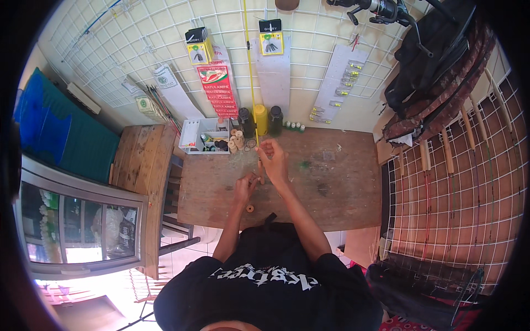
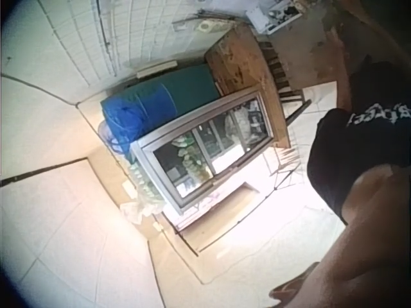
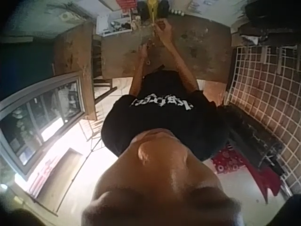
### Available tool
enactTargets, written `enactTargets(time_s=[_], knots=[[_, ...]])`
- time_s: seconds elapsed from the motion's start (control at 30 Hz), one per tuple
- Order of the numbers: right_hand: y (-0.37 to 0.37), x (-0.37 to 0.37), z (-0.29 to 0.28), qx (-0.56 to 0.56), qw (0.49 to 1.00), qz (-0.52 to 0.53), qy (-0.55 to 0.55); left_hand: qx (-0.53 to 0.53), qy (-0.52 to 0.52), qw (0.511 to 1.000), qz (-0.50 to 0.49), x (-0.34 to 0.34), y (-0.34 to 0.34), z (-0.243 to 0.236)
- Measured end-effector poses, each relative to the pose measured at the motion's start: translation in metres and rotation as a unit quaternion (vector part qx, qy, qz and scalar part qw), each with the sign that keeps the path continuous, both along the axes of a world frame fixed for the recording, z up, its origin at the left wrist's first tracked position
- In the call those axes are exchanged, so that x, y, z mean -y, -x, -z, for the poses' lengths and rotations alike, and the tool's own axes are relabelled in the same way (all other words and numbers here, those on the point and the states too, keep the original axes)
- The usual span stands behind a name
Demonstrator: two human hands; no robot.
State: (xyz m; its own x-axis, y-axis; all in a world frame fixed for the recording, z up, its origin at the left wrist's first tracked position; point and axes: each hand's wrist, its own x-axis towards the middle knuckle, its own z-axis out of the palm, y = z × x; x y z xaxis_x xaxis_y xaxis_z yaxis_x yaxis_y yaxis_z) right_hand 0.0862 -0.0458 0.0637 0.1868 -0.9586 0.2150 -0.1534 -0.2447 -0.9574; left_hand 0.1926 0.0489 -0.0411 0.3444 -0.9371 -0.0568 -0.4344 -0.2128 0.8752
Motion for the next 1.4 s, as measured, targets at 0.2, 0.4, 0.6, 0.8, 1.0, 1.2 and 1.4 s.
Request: enactTargets(time_s=[0.2, 0.4, 0.6, 0.8, 1.0, 1.2, 1.4], knots=[[-0.002, 0.0, 0.006, -0.004, 1.0, -0.012, 0.002, 0.056, 0.075, 0.994, 0.049, -0.01, 0.0, 0.021], [0.0, -0.004, 0.011, -0.036, 0.999, -0.021, 0.013, 0.093, 0.01, 0.993, 0.074, -0.017, -0.002, 0.032], [0.004, -0.003, 0.028, -0.05, 0.998, -0.03, 0.011, 0.106, -0.009, 0.99, 0.093, -0.018, 0.001, 0.029], [0.003, -0.006, 0.031, -0.064, 0.998, -0.016, 0.014, 0.078, -0.019, 0.993, 0.086, -0.022, 0.0, 0.029], [0.008, -0.009, 0.045, -0.062, 0.998, -0.016, -0.015, 0.047, -0.044, 0.994, 0.089, -0.021, 0.001, 0.017], [0.012, -0.02, 0.052, -0.066, 0.997, -0.034, -0.031, 0.027, -0.024, 0.998, 0.056, -0.02, -0.013, 0.023], [0.017, -0.023, 0.058, -0.075, 0.995, -0.037, -0.056, -0.037, -0.063, 0.995, 0.065, -0.027, -0.024, 0.032]])
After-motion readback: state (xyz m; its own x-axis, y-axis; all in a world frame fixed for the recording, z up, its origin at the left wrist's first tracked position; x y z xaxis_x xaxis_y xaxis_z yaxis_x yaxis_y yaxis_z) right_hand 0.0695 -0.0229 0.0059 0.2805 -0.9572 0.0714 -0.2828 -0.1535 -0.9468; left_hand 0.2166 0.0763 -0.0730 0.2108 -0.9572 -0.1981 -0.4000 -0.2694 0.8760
